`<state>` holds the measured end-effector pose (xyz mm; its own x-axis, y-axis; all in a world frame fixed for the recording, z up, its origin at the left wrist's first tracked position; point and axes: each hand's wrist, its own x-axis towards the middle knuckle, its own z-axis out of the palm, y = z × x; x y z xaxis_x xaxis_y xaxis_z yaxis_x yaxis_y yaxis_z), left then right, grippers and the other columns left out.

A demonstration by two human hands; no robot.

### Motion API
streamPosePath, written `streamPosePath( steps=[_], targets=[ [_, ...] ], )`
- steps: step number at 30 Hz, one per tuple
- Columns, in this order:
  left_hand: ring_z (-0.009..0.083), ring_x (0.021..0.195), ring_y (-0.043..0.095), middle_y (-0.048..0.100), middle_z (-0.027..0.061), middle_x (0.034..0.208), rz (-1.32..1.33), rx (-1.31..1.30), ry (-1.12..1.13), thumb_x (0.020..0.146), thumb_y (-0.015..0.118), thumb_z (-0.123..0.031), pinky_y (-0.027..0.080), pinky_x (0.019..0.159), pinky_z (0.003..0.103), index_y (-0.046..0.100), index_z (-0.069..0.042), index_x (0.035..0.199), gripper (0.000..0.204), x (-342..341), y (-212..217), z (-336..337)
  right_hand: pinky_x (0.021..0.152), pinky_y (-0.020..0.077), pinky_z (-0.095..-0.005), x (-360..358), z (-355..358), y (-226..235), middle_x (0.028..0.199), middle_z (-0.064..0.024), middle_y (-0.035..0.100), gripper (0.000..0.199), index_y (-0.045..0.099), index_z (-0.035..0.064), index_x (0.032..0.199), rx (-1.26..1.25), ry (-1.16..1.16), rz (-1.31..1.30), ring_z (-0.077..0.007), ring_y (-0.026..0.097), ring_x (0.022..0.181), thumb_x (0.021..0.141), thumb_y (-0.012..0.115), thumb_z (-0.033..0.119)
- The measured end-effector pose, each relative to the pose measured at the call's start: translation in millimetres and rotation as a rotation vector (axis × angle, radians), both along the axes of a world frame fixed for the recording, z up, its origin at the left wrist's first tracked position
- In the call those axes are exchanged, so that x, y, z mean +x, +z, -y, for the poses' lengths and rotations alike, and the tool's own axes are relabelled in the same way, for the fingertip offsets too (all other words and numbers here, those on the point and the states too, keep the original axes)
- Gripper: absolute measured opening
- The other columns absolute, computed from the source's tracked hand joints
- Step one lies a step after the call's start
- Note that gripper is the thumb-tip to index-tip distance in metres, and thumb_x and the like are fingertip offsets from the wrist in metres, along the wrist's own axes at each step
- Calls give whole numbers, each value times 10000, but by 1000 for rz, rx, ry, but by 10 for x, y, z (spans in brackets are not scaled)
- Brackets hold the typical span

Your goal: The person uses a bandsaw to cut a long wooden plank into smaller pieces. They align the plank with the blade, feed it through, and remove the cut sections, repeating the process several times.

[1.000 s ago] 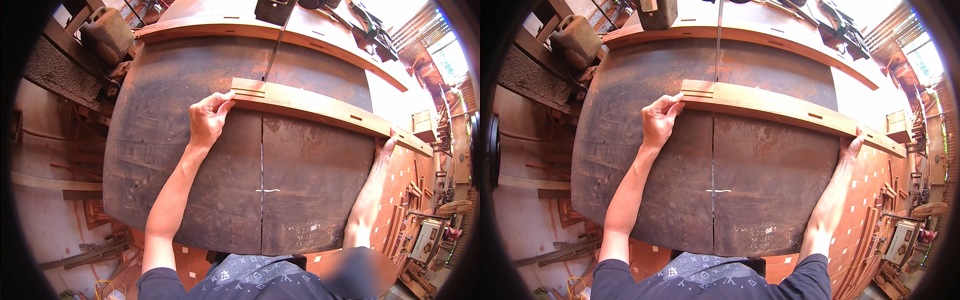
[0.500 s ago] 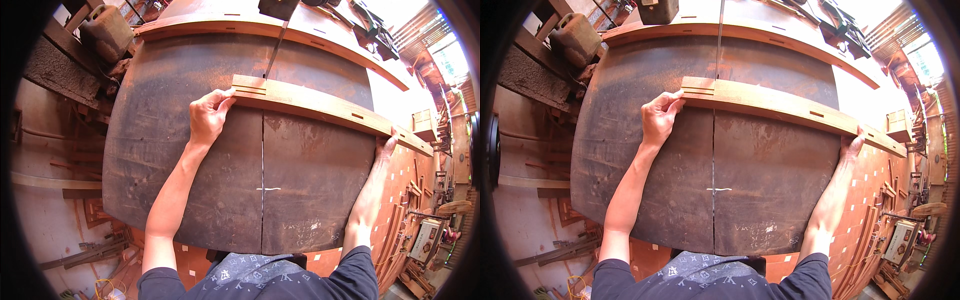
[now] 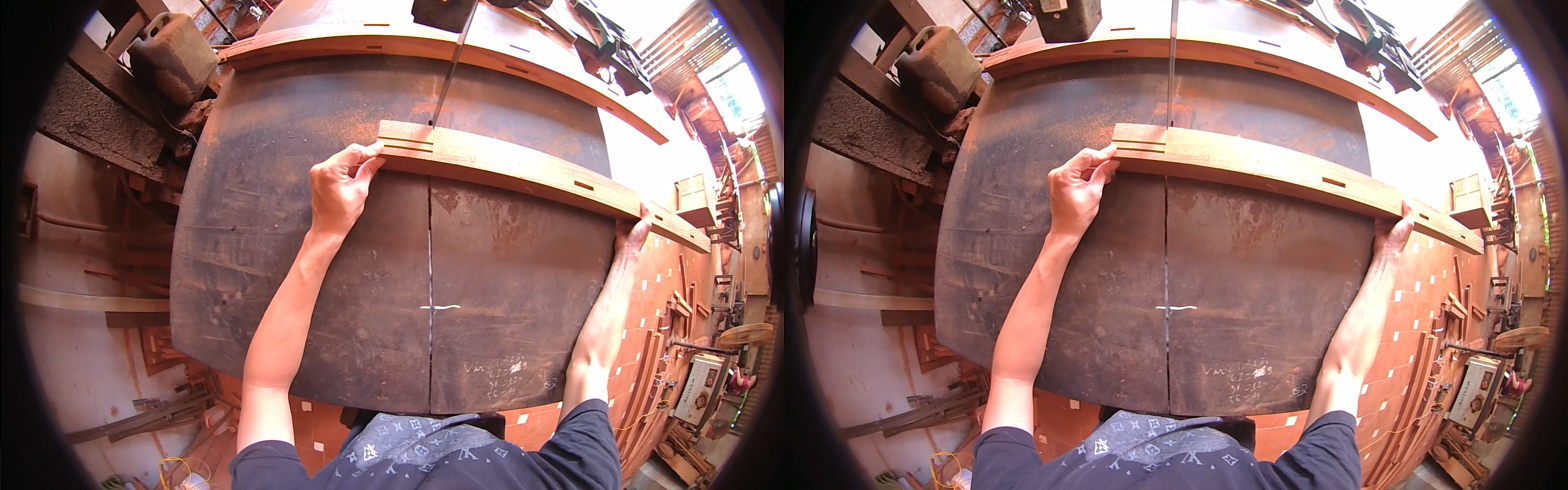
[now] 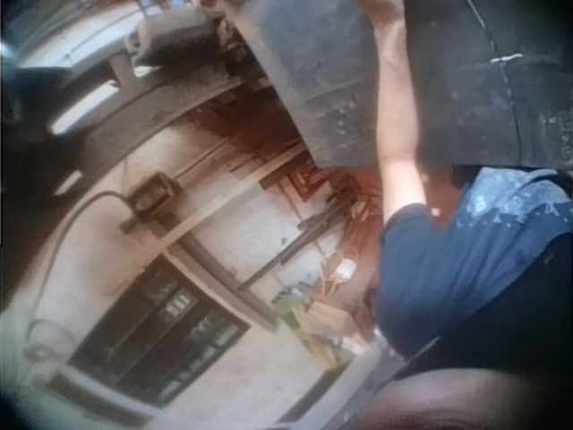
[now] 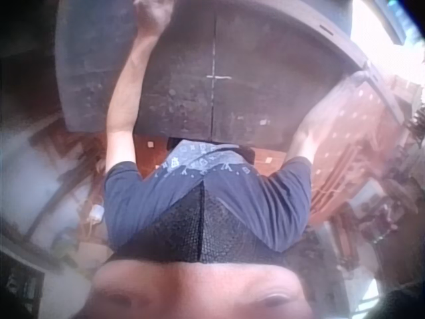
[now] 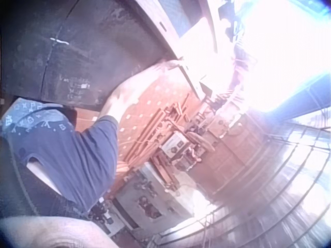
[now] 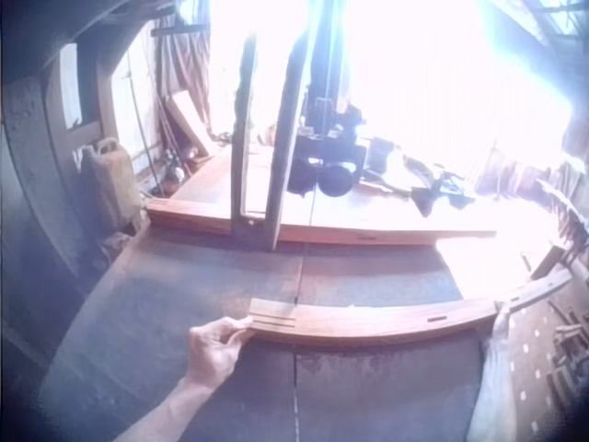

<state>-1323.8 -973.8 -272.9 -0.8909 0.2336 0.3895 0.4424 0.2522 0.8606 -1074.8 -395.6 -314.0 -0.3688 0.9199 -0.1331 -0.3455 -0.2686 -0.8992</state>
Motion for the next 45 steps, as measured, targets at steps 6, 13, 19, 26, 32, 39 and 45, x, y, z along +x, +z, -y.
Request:
streamPosePath(
  steps=[6, 13, 19, 26, 32, 39, 45],
  targets=[
    [64, 724, 705, 804, 37, 855, -28, -5, -2, 951, 768, -13, 570, 676, 238, 812, -45, 1108, 166, -31, -40, 42, 918, 583, -435, -19, -24, -49, 1218, -91, 697, 348, 620, 89, 1269, -8, 41, 14, -255, 677, 1131, 1001, 641, 310],
    [155, 818, 791, 809, 147, 954, 9, -30, 2, 901, 810, -9, 590, 693, 286, 792, -20, 1082, 183, -32, 11, 5, 919, 572, -437, 11, 7, -5, 1238, -102, 690, 370, 615, 82, 1279, 10, 26, 8, -256, 665, 1156, 998, 644, 320],
    [59, 721, 699, 794, 28, 832, -51, -7, -7, 942, 781, -12, 561, 671, 234, 810, -41, 1103, 166, -67, -40, 11, 926, 569, -436, -16, 49, 22, 1242, -98, 686, 389, 612, 84, 1280, 5, -8, 41, -255, 659, 1167, 986, 660, 332],
    [64, 737, 710, 795, 32, 833, -42, -15, -12, 937, 789, -14, 563, 679, 235, 806, -29, 1105, 169, -62, -29, 30, 916, 580, -436, -22, 43, -1, 1231, -93, 686, 406, 613, 83, 1275, 12, 8, 23, -254, 663, 1157, 971, 682, 343],
    [74, 775, 736, 814, 62, 881, -44, -28, -13, 940, 785, -13, 579, 707, 240, 806, -26, 1103, 165, -16, 18, 23, 921, 591, -446, 12, 32, 31, 1226, -94, 691, 389, 619, 77, 1259, 24, -18, 37, -255, 667, 1150, 979, 671, 341],
    [81, 791, 743, 816, 74, 892, -58, -14, -25, 932, 782, 6, 585, 718, 244, 804, -19, 1098, 169, -14, 12, 31, 923, 592, -450, 32, 18, 30, 1222, -97, 696, 377, 617, 71, 1266, 23, 34, 28, -256, 673, 1150, 999, 643, 336],
    [89, 804, 751, 820, 78, 914, -75, -25, -26, 927, 777, 25, 589, 724, 246, 803, -22, 1102, 182, -21, -7, 46, 920, 597, -441, 5, 45, 45, 1225, -101, 693, 360, 609, 66, 1265, 21, 23, 24, -259, 676, 1147, 1006, 637, 315]
  ],
)
